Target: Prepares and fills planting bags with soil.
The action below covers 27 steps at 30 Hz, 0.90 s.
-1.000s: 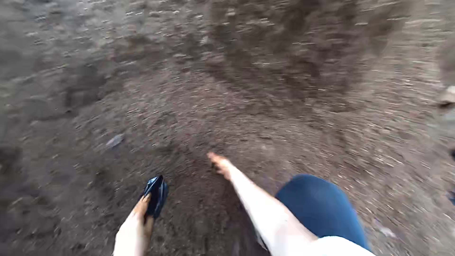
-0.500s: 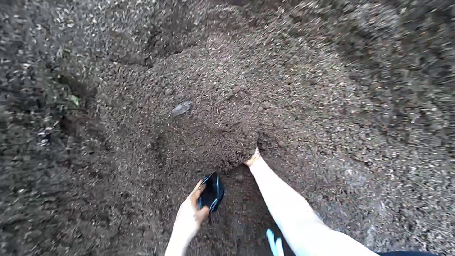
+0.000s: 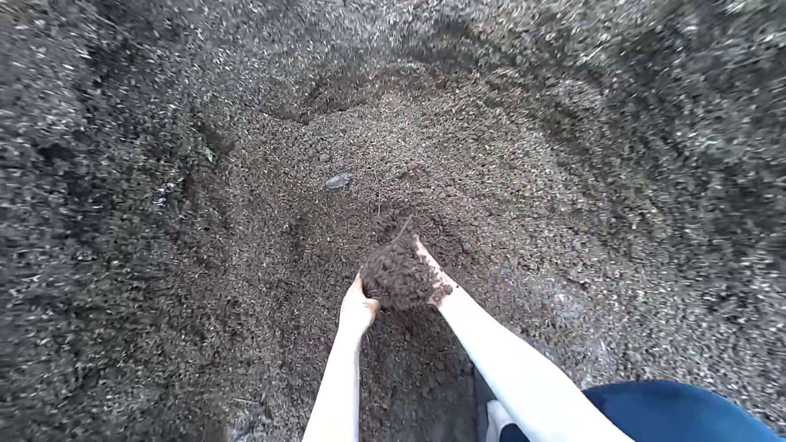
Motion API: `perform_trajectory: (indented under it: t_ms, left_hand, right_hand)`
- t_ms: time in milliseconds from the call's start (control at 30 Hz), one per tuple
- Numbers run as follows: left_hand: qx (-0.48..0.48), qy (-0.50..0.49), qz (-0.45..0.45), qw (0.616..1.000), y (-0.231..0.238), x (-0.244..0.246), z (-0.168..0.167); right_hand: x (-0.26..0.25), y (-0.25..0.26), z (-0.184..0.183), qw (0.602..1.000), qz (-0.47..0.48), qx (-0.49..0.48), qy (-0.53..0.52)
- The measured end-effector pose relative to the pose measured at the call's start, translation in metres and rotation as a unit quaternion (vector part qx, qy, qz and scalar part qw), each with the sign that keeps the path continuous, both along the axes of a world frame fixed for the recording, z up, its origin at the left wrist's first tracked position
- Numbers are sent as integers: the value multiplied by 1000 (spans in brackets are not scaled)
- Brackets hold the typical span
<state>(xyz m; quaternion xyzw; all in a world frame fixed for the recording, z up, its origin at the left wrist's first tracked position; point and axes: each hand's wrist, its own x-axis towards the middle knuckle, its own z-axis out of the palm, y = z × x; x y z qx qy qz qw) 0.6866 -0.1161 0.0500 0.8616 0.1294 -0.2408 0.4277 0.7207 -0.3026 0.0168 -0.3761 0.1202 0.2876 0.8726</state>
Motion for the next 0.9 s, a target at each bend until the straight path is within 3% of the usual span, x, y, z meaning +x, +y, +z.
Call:
perform_trajectory:
  t_ms: [100,167,267,333,400,467,533,633,767,900]
  left_hand:
    - [45,12,12,999,1,-16,9]
    - [47,-7,26,999,2,-21,20]
    - [44,-48,33,997,13,-22,26]
    - [55,-53,17,997,25,-16,24]
    - [56,-48,5,997,36,-17,16]
    - [43,-52,9,998,45,-20,17]
    - [26,-56,34,998,52,-22,25]
    - [33,-26,29,999,62,-23,20]
    - [5,-35,28,999,73,-29,26]
    - [-24,-50,49,997,81,-34,23]
  right_hand:
    - [-1,19,40,976,27,-216,-28]
    - [1,32,60,945,75,-305,-93]
    - [2,44,82,915,145,-343,-155]
    - [5,37,91,918,129,-350,-135]
    - [0,20,64,922,72,-376,-56]
    - [-22,-2,-1,908,84,-404,71]
    - [-62,-7,-62,921,102,-303,222]
    - [-106,17,-112,937,-69,-127,319]
    - [-67,59,-117,927,-236,-8,292]
    - [17,77,-104,930,-290,69,214]
